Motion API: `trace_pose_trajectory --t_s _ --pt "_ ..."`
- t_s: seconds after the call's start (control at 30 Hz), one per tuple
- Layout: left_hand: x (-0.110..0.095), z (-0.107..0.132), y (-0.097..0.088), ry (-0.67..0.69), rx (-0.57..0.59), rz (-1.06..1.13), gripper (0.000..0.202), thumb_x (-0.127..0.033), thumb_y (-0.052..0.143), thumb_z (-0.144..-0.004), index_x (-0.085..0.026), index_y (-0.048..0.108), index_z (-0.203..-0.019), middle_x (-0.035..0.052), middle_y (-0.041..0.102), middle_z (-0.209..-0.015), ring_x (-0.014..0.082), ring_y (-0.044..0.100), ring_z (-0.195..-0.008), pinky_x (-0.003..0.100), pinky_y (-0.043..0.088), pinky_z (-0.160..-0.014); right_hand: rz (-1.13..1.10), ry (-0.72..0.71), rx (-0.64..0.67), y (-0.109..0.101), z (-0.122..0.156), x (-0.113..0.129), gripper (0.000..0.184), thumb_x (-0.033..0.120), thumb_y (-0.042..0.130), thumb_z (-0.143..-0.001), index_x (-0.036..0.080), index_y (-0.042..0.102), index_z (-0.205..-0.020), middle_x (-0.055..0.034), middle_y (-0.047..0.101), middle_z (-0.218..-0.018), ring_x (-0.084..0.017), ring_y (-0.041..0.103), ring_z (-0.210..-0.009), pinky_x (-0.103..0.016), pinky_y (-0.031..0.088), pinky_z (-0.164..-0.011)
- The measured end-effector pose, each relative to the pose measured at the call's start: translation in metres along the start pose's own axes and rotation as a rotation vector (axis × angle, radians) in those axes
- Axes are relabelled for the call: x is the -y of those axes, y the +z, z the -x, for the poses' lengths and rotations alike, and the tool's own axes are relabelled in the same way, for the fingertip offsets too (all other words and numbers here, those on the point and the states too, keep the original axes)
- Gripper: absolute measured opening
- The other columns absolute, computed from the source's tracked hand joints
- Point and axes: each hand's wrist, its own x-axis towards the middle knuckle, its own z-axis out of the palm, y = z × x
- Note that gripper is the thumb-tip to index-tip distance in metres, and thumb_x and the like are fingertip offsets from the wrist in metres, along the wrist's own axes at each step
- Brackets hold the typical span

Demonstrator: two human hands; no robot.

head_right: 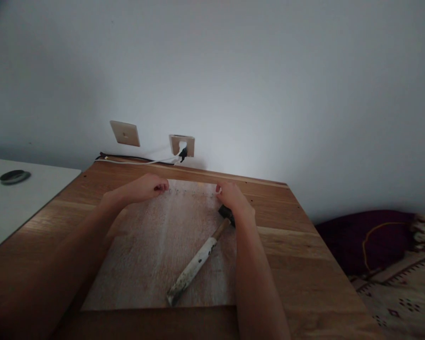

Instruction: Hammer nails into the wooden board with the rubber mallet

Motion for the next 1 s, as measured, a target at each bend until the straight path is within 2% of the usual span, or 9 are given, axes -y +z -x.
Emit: trace_pose_trajectory --t_s 0.2,0.3,0.43,0.53,0.63,0.73,0.83,0.93,1.0 --pt "-0.01 -0.001 -0.005 -0.011 -0.159 0.042 0.019 -0.023 0.057 -0.092 -0.016 0.074 -0.095 0.007 0.078 -0.095 0.0211 0.07 -0.088 0.031 0.05 -0.085 0.002 -0.011 -0.016 -0.009 -0.001 0.006 0.034 0.0 0.054 -0.093 0.012 0.08 -0.111 -0.0148 0.081 -0.106 -0.022 0.074 -0.1 -0.03 0.052 -0.091" --pt "-0.014 -0.005 0.001 -0.013 -0.117 -0.026 0.021 -0.024 0.059 -0.094 -0.016 0.076 -0.102 0.0092 0.079 -0.102 0.0236 0.071 -0.094 0.033 0.05 -0.089 0.005 -0.023 0.013 -0.005 -0.002 0.014 0.027 0.004 0.065 -0.09 0.014 0.082 -0.109 -0.0131 0.082 -0.105 -0.022 0.075 -0.099 -0.029 0.052 -0.092" --pt "-0.017 -0.011 0.012 -0.023 -0.033 -0.122 0.02 -0.017 0.058 -0.091 -0.019 0.078 -0.094 0.0095 0.079 -0.1 0.0248 0.071 -0.096 0.034 0.049 -0.088 0.023 0.001 0.048 0.003 -0.005 0.021 0.017 0.007 0.069 -0.088 0.016 0.084 -0.092 -0.013 0.083 -0.098 -0.024 0.076 -0.096 -0.03 0.053 -0.09" --pt "-0.02 -0.012 0.015 -0.037 -0.052 -0.135 0.018 -0.018 0.059 -0.091 -0.019 0.076 -0.087 0.009 0.078 -0.093 0.0254 0.07 -0.091 0.035 0.049 -0.084 0.025 -0.003 0.032 -0.002 -0.007 0.023 0.027 0.003 0.063 -0.091 0.018 0.085 -0.097 -0.013 0.083 -0.105 -0.024 0.076 -0.103 -0.031 0.052 -0.095" --pt "-0.022 -0.012 0.012 -0.087 -0.149 -0.067 0.015 -0.024 0.063 -0.091 -0.019 0.074 -0.082 0.009 0.076 -0.087 0.0256 0.067 -0.085 0.035 0.046 -0.077 0.009 -0.033 0.017 -0.008 -0.007 0.028 0.029 0.005 0.061 -0.094 0.019 0.085 -0.107 -0.0128 0.082 -0.114 -0.024 0.075 -0.108 -0.031 0.053 -0.098" --pt "-0.023 -0.016 0.01 -0.137 -0.32 0.17 0.016 -0.029 0.069 -0.089 -0.019 0.071 -0.078 0.0056 0.072 -0.079 0.0212 0.064 -0.076 0.032 0.043 -0.071 -0.008 -0.064 0.035 -0.005 -0.006 0.039 0.023 0.01 0.069 -0.093 0.02 0.086 -0.104 -0.0114 0.084 -0.11 -0.024 0.077 -0.106 -0.03 0.055 -0.096" --pt "-0.023 -0.021 0.012 -0.233 -0.468 0.66 0.02 -0.034 0.071 -0.089 -0.019 0.069 -0.076 0.0019 0.066 -0.069 0.0158 0.059 -0.065 0.028 0.042 -0.065 -0.007 -0.086 0.051 0.0 -0.004 0.049 0.021 0.006 0.072 -0.088 0.019 0.087 -0.095 -0.0118 0.084 -0.104 -0.026 0.078 -0.104 -0.03 0.055 -0.095" --pt "-0.02 -0.026 0.017 -0.33 -0.495 1.251 0.023 -0.033 0.072 -0.089 -0.017 0.065 -0.074 0.0015 0.063 -0.069 0.0126 0.056 -0.062 0.026 0.044 -0.064 -0.012 -0.105 0.024 -0.005 -0.003 0.055 0.026 0.003 0.066 -0.09 0.018 0.087 -0.097 -0.0132 0.084 -0.106 -0.027 0.077 -0.106 -0.032 0.055 -0.096" --pt "-0.019 -0.028 0.021 -0.393 -0.483 1.508 0.026 -0.032 0.075 -0.087 -0.017 0.062 -0.071 0.0019 0.062 -0.069 0.0116 0.055 -0.061 0.025 0.043 -0.062 -0.026 -0.125 -0.003 -0.01 -0.003 0.056 0.028 0.003 0.064 -0.093 0.017 0.086 -0.103 -0.0133 0.084 -0.11 -0.027 0.076 -0.109 -0.032 0.054 -0.098"
